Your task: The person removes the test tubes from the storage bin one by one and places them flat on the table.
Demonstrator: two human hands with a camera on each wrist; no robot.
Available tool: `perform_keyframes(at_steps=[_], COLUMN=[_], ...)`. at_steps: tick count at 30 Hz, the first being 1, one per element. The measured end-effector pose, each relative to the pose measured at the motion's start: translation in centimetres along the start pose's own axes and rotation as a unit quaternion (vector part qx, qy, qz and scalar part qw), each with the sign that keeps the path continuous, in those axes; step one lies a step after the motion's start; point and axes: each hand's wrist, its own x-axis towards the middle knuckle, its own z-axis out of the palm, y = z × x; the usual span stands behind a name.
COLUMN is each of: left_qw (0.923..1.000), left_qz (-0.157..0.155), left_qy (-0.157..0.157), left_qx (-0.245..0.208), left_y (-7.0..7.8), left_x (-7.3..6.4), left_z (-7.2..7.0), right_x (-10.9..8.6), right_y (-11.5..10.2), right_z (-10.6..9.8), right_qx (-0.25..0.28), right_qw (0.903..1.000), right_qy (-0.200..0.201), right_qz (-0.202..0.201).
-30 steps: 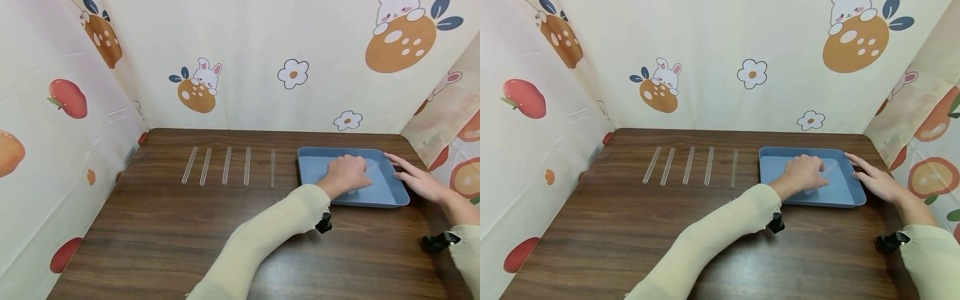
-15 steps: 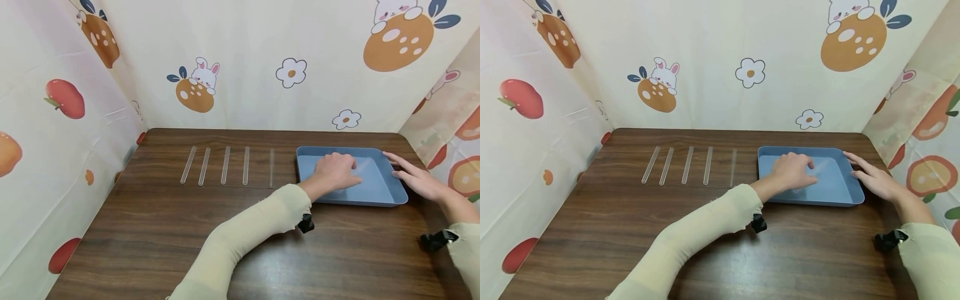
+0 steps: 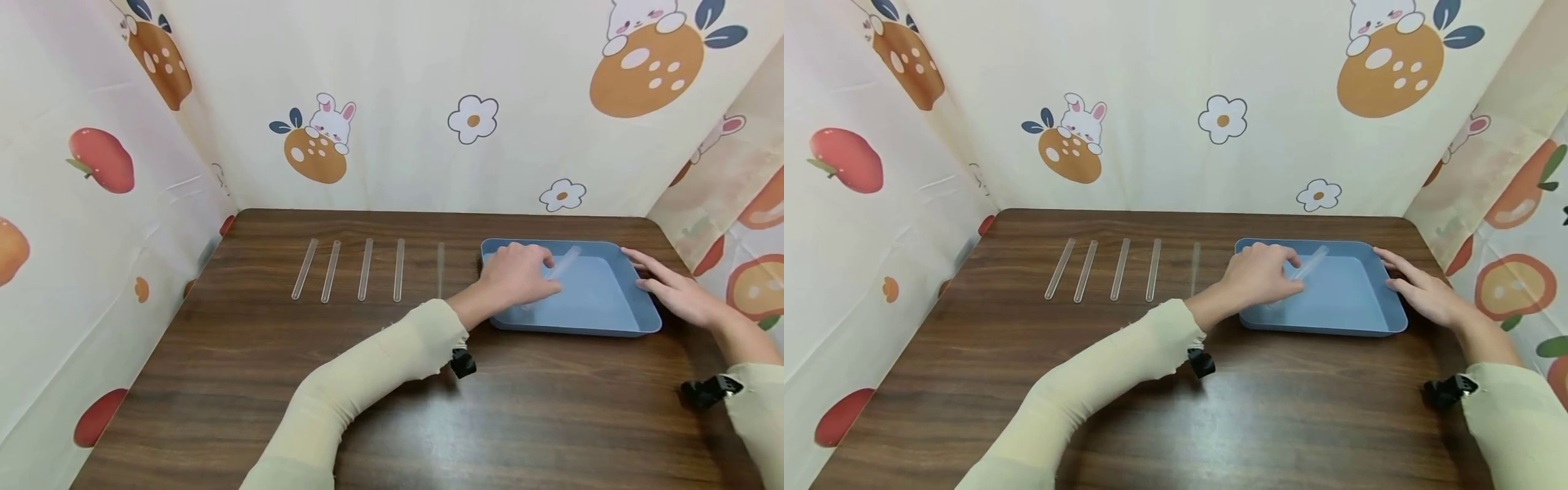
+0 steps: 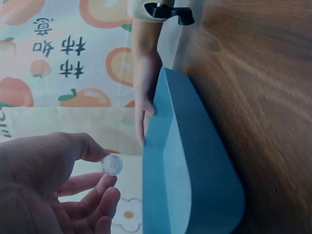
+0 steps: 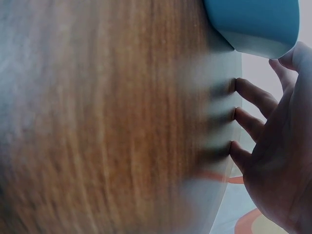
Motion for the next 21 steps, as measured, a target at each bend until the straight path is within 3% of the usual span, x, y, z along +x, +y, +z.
perform_keyframes(at_steps=[14,21], left_qw=[0.9952,0.9945], left_qz=[0.004,-0.003], left_qy=[0.061,0.069], left_qx=[-0.077,-0.078], left_y=[-6.0,-8.9], left_x=[-2.9,-4.5], left_z=[-2.6,-3.4], right_x=[-0.2,-0.2], right_y=[-0.3,-0.3], right_z=[0.0,0.0], right_qx=[-0.008,-0.011], right_qw=[0.9999,0.9999], right_qy=[-0.003,-0.002], right_qz=[0.007,0.005])
